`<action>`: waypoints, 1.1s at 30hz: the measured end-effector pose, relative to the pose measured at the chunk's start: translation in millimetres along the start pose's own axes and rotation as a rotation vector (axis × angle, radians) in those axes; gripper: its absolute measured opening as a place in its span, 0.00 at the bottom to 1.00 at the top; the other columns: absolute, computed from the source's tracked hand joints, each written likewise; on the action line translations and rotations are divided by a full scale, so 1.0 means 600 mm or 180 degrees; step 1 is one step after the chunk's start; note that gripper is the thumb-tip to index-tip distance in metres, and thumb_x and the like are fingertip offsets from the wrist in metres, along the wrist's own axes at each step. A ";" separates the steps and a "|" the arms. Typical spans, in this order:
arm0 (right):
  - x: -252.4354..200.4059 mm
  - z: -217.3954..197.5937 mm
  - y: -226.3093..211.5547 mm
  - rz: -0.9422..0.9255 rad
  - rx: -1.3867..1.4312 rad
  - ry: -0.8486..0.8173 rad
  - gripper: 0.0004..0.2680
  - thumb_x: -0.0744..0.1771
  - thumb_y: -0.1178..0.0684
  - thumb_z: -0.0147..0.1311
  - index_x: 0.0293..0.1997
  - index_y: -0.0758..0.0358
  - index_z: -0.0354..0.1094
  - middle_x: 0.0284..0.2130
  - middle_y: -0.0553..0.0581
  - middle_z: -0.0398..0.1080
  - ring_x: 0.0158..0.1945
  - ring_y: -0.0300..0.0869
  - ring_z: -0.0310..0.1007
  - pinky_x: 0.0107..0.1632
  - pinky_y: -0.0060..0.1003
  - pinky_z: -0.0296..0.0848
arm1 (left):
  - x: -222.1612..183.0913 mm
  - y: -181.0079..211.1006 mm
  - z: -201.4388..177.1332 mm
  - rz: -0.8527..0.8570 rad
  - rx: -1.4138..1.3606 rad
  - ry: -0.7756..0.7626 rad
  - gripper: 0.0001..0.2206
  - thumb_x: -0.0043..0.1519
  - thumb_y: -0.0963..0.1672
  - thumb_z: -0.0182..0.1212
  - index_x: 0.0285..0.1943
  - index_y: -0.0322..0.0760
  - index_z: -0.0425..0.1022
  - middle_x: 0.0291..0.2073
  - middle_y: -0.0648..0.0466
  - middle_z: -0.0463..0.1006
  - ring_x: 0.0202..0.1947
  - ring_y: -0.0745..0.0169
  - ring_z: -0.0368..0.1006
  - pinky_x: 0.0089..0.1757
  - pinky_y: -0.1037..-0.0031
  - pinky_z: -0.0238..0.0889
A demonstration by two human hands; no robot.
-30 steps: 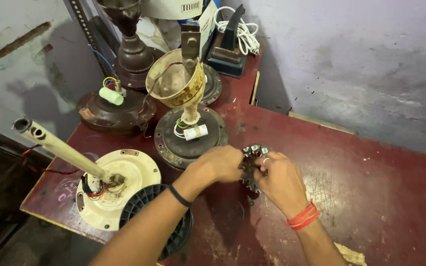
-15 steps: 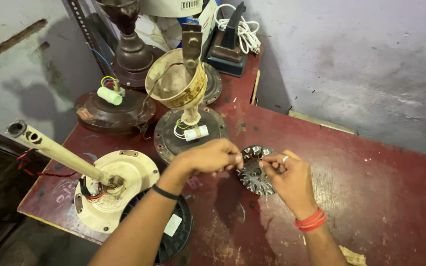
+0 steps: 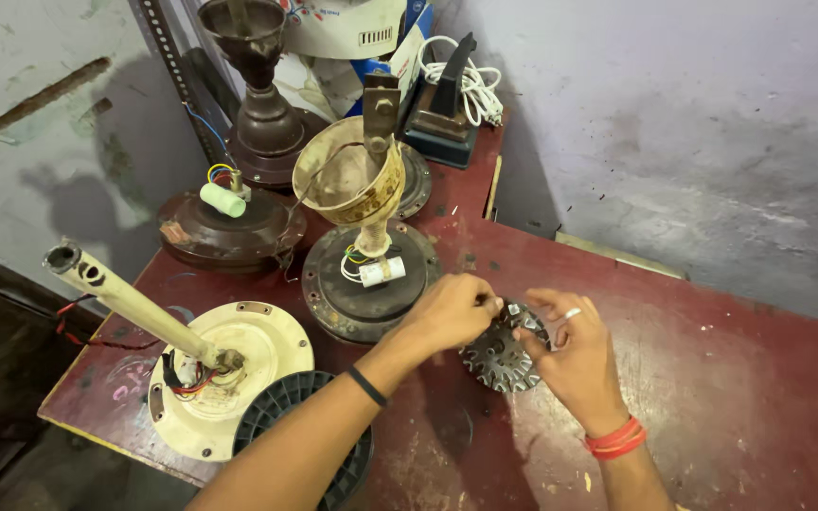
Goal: The person repeatedly picks up small white rectangular pieces and places them into slots on a circular metal rotor component on a workbench. The person handles the rotor and pieces by hand, rotating the rotor as needed to access different slots.
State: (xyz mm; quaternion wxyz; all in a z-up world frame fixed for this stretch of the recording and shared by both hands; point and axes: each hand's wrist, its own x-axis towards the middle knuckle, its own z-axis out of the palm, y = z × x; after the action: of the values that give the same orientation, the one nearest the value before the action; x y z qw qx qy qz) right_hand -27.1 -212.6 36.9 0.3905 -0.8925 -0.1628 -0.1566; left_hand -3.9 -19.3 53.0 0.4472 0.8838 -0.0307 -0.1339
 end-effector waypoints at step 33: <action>0.007 0.047 0.078 0.1820 0.1756 -0.0571 0.13 0.61 0.62 0.65 0.49 0.72 0.77 0.33 0.55 0.80 0.33 0.33 0.76 0.37 0.28 0.73 | 0.029 -0.040 0.038 0.0435 -0.0084 0.0430 0.12 0.57 0.46 0.61 0.39 0.32 0.83 0.32 0.38 0.82 0.37 0.41 0.81 0.42 0.60 0.72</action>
State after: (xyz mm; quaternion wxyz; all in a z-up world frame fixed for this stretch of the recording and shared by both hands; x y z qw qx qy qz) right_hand 0.3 -220.9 -9.8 0.6273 -0.7737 0.0226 0.0862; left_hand 5.3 -25.7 17.1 0.4680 0.8807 -0.0588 -0.0435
